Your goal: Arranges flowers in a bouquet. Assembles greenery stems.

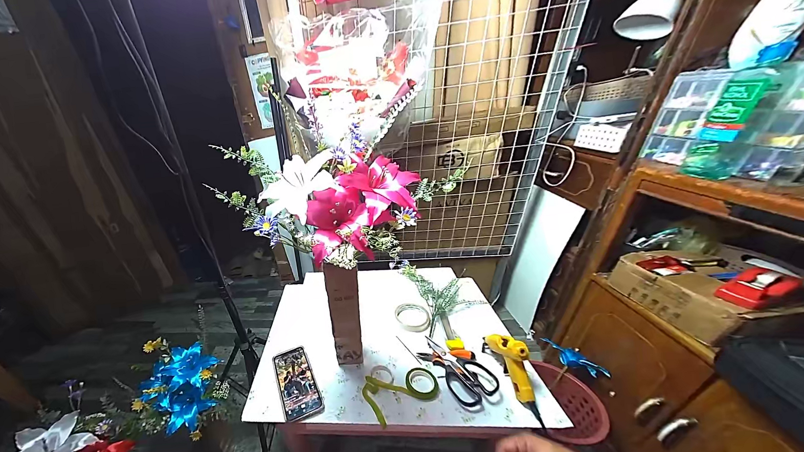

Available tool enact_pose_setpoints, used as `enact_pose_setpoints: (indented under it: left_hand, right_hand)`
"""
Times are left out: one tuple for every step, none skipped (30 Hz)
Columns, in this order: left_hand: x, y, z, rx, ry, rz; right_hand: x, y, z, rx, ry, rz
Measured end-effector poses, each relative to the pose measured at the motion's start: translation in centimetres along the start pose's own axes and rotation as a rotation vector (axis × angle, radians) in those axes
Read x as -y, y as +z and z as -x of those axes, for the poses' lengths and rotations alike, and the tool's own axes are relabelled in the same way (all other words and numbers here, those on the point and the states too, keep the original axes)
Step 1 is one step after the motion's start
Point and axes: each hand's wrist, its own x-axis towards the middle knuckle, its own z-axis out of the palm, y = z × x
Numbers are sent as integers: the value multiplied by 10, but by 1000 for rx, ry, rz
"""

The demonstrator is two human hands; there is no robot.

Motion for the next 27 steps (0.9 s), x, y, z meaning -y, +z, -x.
enact_pose_setpoints:
  left_hand:
    - [-1,0,0,4,4,-3]
    - [-1,0,-1,7,6,-7]
    - [0,0,-1,7,5,-9]
    - [0,1,-1,5,4,-3]
    - [0,1,-1,-1,2,2]
    - [0,2,-1,-8,0,6]
    - [1,2,-1,-14,-2,8]
    - [1,3,-1,-19,-5,9]
    - [1,3,0,-27,-4,5]
    - [0,4,1,-45,7,-8]
    - [-2,4,1,-66,30,-32]
    - [-5,5,2,-91,73,-63]
    - [-10,6,1,-124,139,-92]
    - [-18,8,0,-154,213,-103]
    - [-28,11,-1,-178,292,-97]
    - [-40,14,-3,-188,361,-77]
    - [-52,19,-5,-195,420,-49]
    - [-62,24,-5,-197,460,-21]
    - [-70,28,-5,-186,488,5]
    - [-74,33,-5,-168,506,22]
    - [-74,38,-5,-147,517,31]
    - [-71,43,-5,-131,522,40]
    - [-68,48,-5,-122,522,56]
    - [-66,53,-6,-119,526,83]
    - [-68,57,-8,-123,536,116]
    - [-75,61,-10,-125,550,142]
    - [-84,64,-12,-120,570,156]
  right_hand:
    - [24,-11,3,-57,-96,-75]
    - [50,-23,4,-142,-190,-115]
    - [76,-36,2,-252,-296,-140]
    - [103,-48,-2,-374,-391,-175]
    - [130,-61,-9,-478,-465,-233]
    - [153,-74,-18,-556,-529,-301]
    - [173,-88,-29,-607,-584,-383]
    - [189,-101,-40,-631,-628,-470]
    - [203,-114,-51,-637,-660,-538]
    - [216,-125,-61,-638,-678,-602]
    - [229,-134,-70,-642,-685,-664]
    - [243,-141,-76,-648,-691,-723]
    - [257,-147,-81,-655,-694,-792]
    - [270,-151,-85,-663,-686,-844]
    - [281,-154,-88,-665,-681,-877]
    - [289,-158,-92,-657,-683,-885]
    - [296,-159,-94,-641,-683,-875]
    - [303,-160,-96,-620,-680,-857]
    - [308,-160,-98,-601,-680,-845]
    - [313,-160,-100,-587,-682,-843]
    - [317,-160,-101,-576,-679,-847]
    - [321,-159,-102,-566,-676,-855]
    - [323,-159,-103,-558,-675,-856]
    - [324,-159,-103,-548,-673,-857]
    - [325,-160,-103,-542,-671,-855]
    - [325,-160,-103,-539,-665,-853]
    - [325,-160,-103,-537,-657,-850]
